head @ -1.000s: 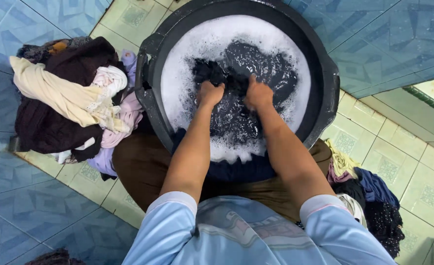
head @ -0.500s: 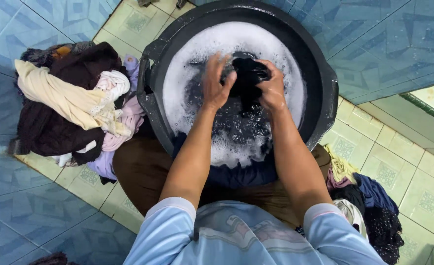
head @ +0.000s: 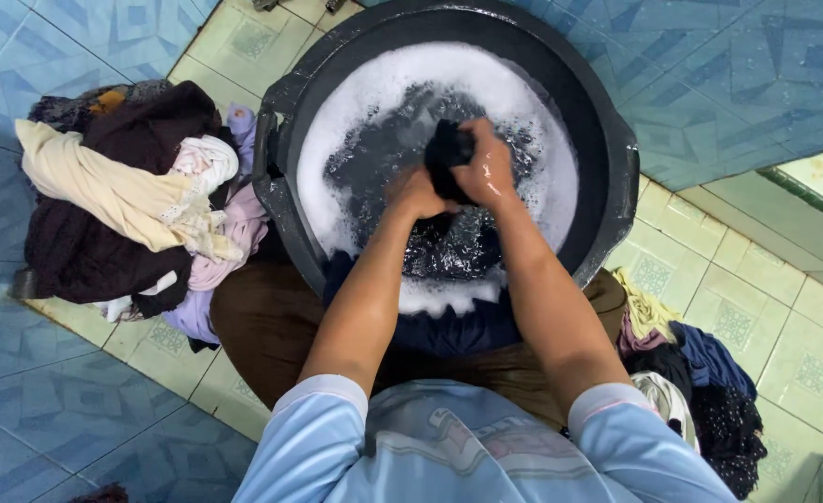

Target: The person washes clothes by hand in a basin of soapy water, scrubbing and wringing out several garments one by one. They process a light-colored shirt, a black garment, and a patterned piece, placing each on the floor after washing.

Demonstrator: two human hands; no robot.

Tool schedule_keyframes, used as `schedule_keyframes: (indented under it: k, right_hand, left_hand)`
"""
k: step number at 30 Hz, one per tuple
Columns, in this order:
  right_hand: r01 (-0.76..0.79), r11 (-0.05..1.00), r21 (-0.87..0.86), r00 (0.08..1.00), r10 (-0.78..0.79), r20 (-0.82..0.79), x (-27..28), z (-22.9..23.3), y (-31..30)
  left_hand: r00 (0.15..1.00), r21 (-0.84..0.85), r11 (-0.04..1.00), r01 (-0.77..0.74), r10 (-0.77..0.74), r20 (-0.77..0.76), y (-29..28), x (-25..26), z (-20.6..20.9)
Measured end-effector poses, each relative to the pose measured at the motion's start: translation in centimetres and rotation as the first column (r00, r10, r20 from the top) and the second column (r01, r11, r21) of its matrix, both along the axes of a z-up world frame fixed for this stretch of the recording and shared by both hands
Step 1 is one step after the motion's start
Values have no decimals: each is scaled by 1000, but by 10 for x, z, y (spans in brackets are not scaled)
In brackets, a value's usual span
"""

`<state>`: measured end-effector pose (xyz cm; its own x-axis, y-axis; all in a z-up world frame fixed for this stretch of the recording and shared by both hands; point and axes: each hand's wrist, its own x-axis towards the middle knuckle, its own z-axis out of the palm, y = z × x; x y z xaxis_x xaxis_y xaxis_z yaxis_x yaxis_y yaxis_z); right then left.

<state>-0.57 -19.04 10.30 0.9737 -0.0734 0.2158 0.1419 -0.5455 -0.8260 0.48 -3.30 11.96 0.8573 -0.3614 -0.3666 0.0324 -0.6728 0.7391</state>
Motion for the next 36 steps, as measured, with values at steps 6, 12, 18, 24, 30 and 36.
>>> schedule_keyframes:
  k: [6, 12, 18, 24, 30, 36]
  right_hand:
    - [-284, 783, -553, 787, -138, -601, 12, -124, 3]
    - [-424, 671, -608, 792, -51, -608, 12, -47, 9]
    - [-59, 975, 213, 997, 67, -28, -4, 48, 7]
    - [11, 952, 306, 921, -129, 367, -34, 82, 23]
    - [64, 969, -238, 998, -57, 37, -7, 23, 24]
    - [-441, 720, -536, 750, -32, -660, 2, -87, 21]
  left_hand:
    - [987, 449, 882, 139, -88, -133, 6, 8, -78]
    - [963, 289, 920, 264, -266, -36, 2, 1, -53]
    - [978, -436, 899, -50, 133, 162, -1, 9, -45]
    - [921, -357, 933, 51, 95, 379, 0, 19, -87]
    - [917, 171, 945, 277, -313, 247, 0, 29, -142]
    - [976, 353, 923, 154, -87, -199, 8, 25, -158]
